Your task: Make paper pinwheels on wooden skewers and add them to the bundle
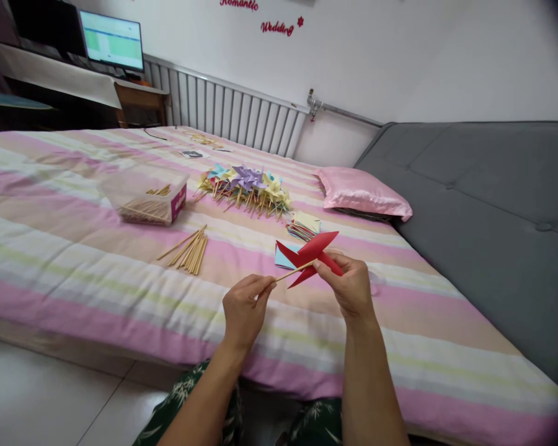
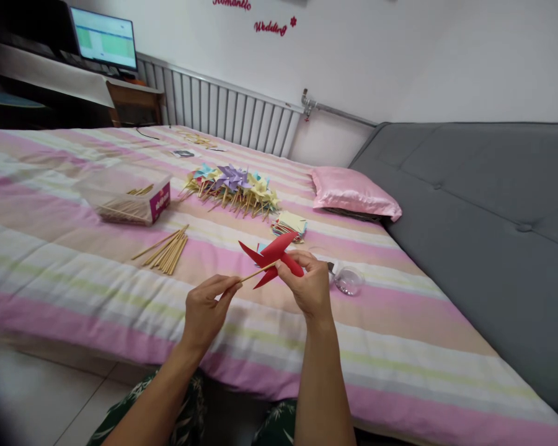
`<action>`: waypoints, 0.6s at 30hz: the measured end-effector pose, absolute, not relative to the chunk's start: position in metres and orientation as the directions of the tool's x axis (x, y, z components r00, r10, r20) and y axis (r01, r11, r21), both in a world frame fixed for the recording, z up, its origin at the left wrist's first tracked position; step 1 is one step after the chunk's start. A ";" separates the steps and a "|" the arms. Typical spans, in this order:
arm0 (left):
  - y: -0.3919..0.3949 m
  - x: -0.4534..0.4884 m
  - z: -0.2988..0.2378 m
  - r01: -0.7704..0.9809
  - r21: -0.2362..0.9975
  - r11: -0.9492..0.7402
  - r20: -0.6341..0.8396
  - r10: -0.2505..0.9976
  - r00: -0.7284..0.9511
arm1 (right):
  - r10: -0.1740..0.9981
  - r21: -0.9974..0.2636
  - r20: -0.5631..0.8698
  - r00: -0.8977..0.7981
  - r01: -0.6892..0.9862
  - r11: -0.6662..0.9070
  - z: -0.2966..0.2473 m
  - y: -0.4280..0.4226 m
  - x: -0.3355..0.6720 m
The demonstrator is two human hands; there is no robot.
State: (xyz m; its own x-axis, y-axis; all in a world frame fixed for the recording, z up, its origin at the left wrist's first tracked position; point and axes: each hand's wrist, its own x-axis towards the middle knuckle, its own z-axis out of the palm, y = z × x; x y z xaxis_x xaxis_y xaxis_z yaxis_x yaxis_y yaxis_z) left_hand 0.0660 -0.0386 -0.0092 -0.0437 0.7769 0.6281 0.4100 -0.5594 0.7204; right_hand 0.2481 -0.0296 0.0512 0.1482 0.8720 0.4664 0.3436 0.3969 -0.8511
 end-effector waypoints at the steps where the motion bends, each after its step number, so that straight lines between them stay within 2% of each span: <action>1: -0.038 0.066 -0.010 0.412 0.716 -0.564 0.635 0.771 -0.048 | 0.877 -0.858 0.458 0.144 0.330 0.393 0.051 -0.029 0.248; 18: -0.032 0.061 -0.013 0.458 0.664 -0.592 0.688 0.723 -0.063 | 0.862 -0.774 0.502 0.073 0.483 0.409 0.056 -0.031 0.249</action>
